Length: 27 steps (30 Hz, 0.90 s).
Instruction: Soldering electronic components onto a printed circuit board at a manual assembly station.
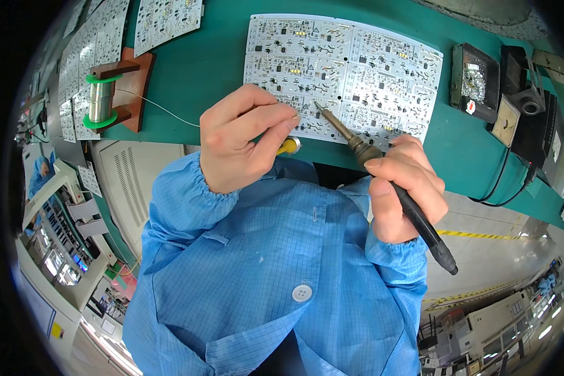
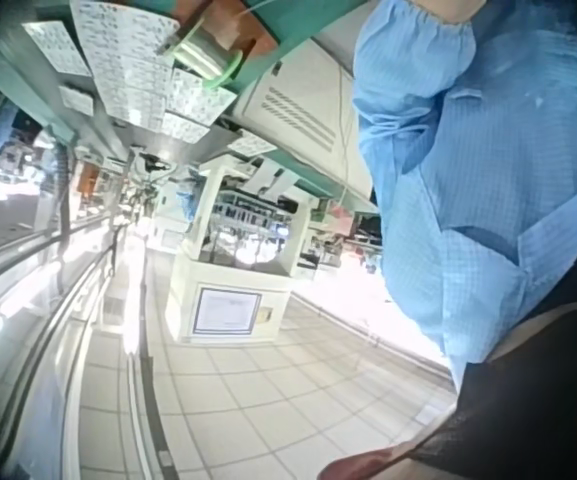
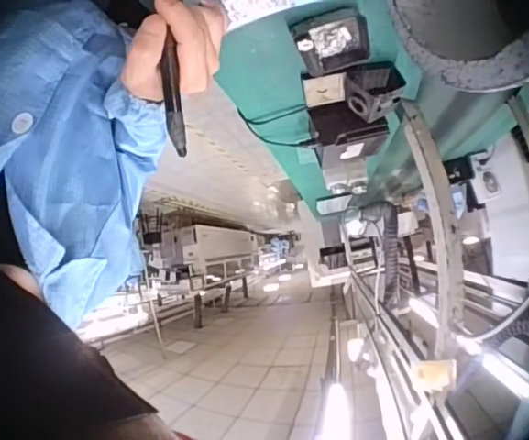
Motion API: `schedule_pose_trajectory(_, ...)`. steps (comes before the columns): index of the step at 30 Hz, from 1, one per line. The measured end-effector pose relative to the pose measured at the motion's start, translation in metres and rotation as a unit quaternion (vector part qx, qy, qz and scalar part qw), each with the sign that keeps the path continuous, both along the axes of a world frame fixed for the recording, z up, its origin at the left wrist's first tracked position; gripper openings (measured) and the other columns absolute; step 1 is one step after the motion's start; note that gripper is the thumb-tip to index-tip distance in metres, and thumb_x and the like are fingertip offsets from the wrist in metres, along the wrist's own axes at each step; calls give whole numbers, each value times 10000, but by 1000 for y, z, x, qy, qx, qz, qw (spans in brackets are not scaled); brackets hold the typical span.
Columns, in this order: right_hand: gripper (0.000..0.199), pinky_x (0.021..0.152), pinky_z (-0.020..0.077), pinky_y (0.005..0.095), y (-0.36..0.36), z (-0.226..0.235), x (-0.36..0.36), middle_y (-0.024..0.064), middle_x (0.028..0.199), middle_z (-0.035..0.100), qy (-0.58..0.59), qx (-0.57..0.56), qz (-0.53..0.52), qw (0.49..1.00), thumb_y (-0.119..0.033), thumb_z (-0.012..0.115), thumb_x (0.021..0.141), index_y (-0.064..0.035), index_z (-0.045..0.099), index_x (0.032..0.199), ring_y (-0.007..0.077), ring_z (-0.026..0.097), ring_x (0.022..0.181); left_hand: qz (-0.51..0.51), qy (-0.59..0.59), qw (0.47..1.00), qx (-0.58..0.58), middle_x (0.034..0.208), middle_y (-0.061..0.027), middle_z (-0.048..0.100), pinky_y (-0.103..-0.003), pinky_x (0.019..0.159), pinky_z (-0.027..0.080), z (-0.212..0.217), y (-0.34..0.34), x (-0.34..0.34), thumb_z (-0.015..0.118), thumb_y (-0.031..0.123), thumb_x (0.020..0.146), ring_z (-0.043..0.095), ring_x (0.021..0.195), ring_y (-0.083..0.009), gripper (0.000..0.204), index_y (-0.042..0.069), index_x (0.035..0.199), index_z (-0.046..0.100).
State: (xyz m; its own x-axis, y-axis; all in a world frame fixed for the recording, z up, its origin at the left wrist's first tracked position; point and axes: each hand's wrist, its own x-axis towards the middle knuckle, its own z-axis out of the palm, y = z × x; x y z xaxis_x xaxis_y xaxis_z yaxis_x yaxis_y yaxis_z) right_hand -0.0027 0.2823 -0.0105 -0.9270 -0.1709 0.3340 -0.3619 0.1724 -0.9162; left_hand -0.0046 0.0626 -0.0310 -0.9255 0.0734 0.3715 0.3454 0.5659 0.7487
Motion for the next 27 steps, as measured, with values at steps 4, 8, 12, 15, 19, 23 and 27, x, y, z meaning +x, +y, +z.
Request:
schedule_pose_trajectory(4,173,717,431,405,2,-1,0,65,535,531,-33,-12,-1,999,-148,617,771,23,632,793,177,493,542,-15,0,1000,-8,685,-32,563,-295,480,447,-1,-1,0,715,19,622,576,591,-187,145,85,745,677)
schedule_pose_trajectory(8,186,818,409,415,8,-1,-4,86,565,513,-72,-45,19,996,-109,562,752,50,618,829,137,458,474,-26,5,999,-22,686,-29,560,-302,480,449,-2,0,-1,716,19,611,577,598,-191,161,90,750,677)
schedule_pose_trajectory(12,201,859,407,409,8,9,-6,127,624,528,-161,-55,-10,985,-83,532,730,70,612,832,121,431,431,-36,9,998,-41,691,-29,559,-306,482,453,-1,1,-3,718,21,613,578,600,-194,163,88,755,676)
schedule_pose_trajectory(15,181,793,418,387,8,10,-9,124,617,541,-175,-56,-19,983,-70,545,715,65,619,810,137,446,462,-41,9,998,-43,692,-31,559,-305,482,455,1,2,-3,715,16,620,578,596,-197,156,81,756,674)
schedule_pose_trajectory(19,145,671,431,363,9,5,-15,95,580,551,-88,-62,-3,994,-59,579,698,49,629,780,174,487,543,-54,-1,998,-20,698,-48,563,-294,478,454,8,9,-5,698,-19,637,574,580,-195,148,50,764,664)
schedule_pose_trajectory(23,168,673,436,391,25,-1,-12,114,625,578,-11,-79,-9,997,-92,593,689,47,629,776,205,501,573,-73,-4,997,7,713,-78,574,-279,472,447,10,19,-8,677,-71,649,567,564,-188,157,10,780,644)
schedule_pose_trajectory(27,176,668,433,405,39,0,-9,112,629,581,17,-54,-34,998,-108,598,682,42,629,769,210,501,567,-93,9,996,-1,717,-78,568,-281,464,442,5,34,-15,670,-74,649,563,557,-194,153,11,769,628)
